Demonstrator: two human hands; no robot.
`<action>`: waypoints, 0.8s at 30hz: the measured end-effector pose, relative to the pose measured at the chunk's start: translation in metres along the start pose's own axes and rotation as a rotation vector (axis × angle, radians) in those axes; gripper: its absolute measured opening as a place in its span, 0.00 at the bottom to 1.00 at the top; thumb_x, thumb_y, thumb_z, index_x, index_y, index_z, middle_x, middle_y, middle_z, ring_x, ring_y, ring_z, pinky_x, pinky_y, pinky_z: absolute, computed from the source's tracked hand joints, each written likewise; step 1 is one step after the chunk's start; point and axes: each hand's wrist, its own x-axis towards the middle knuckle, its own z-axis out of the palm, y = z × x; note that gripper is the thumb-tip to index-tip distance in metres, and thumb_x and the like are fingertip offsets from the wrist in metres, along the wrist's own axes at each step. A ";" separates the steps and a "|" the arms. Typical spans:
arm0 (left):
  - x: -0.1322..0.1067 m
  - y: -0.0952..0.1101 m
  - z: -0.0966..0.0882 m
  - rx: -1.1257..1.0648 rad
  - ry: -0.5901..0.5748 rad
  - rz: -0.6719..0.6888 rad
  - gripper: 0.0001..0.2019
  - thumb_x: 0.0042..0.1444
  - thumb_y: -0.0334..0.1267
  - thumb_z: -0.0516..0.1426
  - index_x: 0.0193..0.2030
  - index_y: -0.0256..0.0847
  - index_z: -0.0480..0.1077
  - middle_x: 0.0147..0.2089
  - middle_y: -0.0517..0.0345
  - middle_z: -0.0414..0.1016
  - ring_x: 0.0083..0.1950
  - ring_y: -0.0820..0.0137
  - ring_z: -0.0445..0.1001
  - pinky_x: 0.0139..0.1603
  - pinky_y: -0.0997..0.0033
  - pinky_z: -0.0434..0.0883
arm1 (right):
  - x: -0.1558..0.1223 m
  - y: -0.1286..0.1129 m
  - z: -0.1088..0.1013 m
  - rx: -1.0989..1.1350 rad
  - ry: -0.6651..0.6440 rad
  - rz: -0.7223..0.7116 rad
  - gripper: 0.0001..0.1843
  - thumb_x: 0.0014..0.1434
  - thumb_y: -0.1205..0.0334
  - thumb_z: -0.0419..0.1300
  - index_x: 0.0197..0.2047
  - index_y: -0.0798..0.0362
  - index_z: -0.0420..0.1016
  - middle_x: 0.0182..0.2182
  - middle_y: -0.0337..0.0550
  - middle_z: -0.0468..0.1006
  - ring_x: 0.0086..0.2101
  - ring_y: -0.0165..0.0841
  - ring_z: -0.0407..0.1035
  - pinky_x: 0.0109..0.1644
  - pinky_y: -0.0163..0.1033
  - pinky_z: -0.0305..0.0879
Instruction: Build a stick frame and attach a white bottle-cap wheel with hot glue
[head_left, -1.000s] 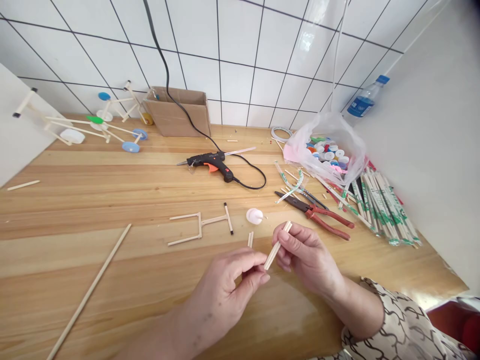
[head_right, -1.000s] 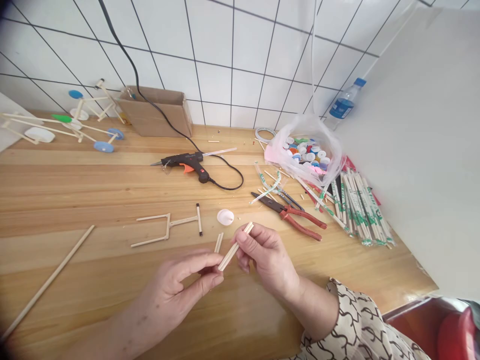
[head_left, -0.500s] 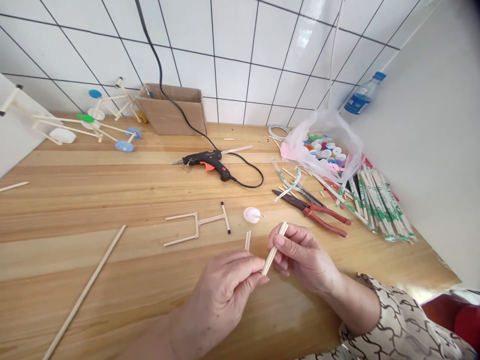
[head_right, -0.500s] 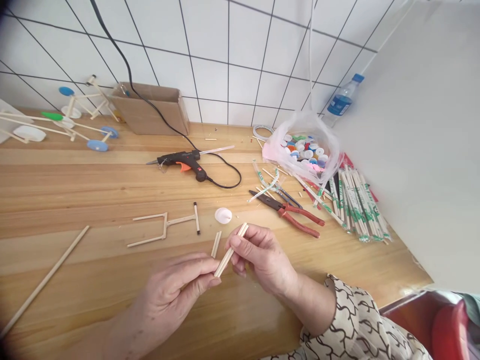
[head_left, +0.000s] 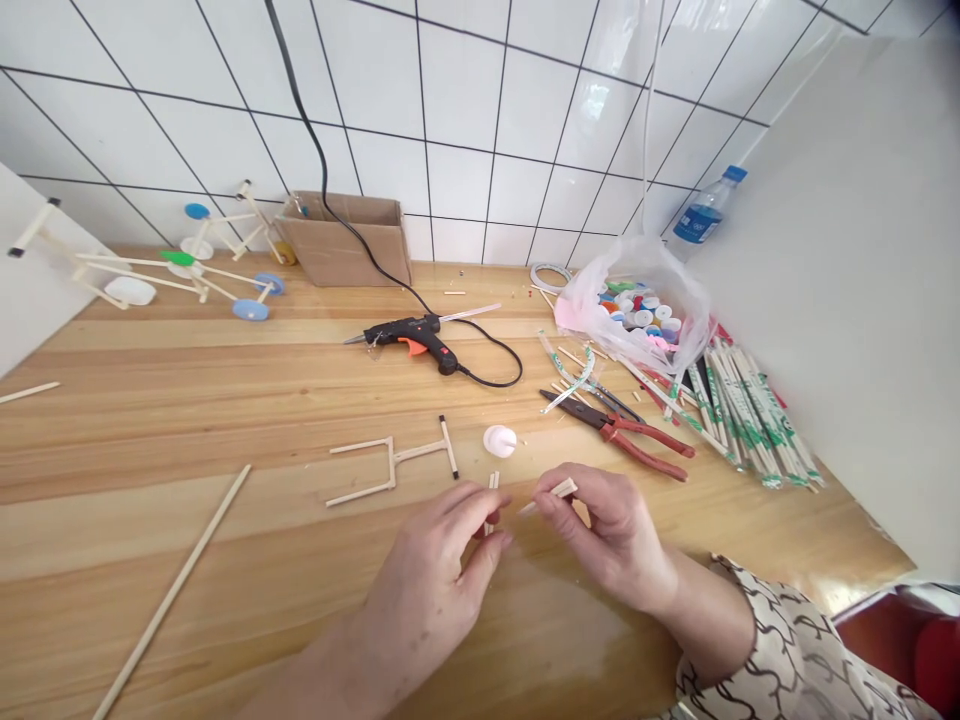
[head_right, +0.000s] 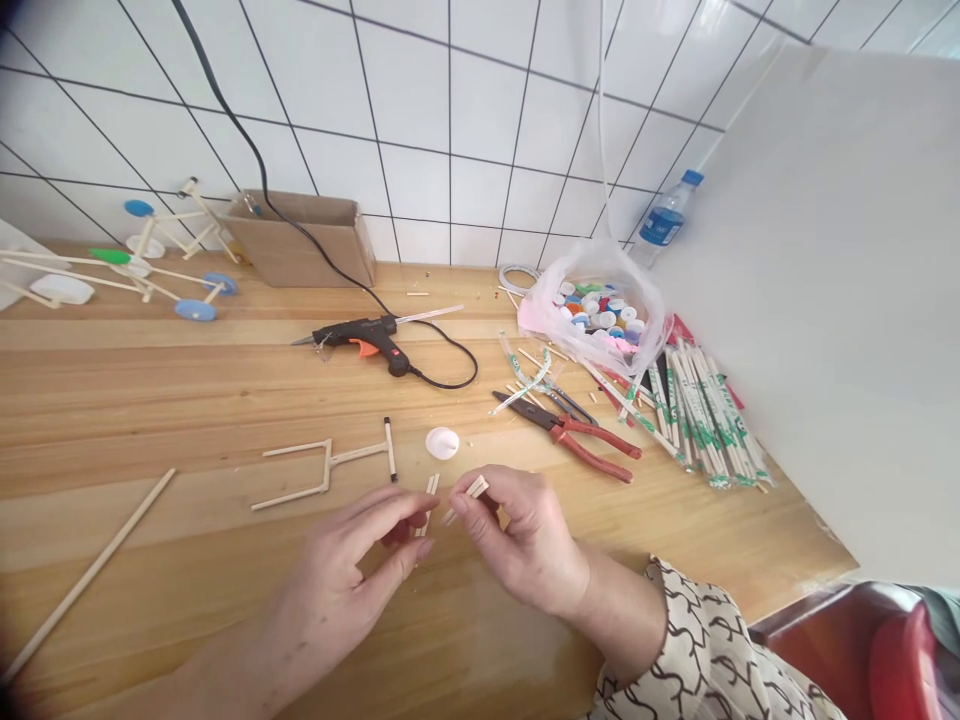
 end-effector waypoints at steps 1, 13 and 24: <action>0.000 0.001 -0.001 -0.007 0.010 0.004 0.09 0.55 0.28 0.53 0.41 0.40 0.70 0.32 0.59 0.73 0.31 0.74 0.72 0.33 0.75 0.71 | 0.000 0.002 0.001 -0.079 -0.024 -0.051 0.07 0.61 0.68 0.51 0.33 0.55 0.69 0.24 0.40 0.71 0.25 0.28 0.63 0.29 0.33 0.60; 0.003 -0.002 -0.004 0.006 0.105 -0.040 0.09 0.56 0.26 0.52 0.38 0.41 0.71 0.34 0.59 0.76 0.33 0.74 0.74 0.35 0.76 0.71 | -0.001 0.008 0.006 -0.273 -0.120 -0.200 0.08 0.61 0.70 0.48 0.36 0.53 0.66 0.26 0.44 0.73 0.27 0.32 0.65 0.31 0.36 0.61; 0.003 -0.001 -0.004 -0.020 0.052 -0.078 0.09 0.55 0.25 0.52 0.36 0.40 0.71 0.32 0.60 0.76 0.32 0.74 0.73 0.33 0.77 0.68 | 0.001 0.013 0.007 -0.220 -0.183 -0.117 0.09 0.61 0.69 0.48 0.31 0.54 0.66 0.23 0.41 0.69 0.24 0.30 0.61 0.29 0.35 0.58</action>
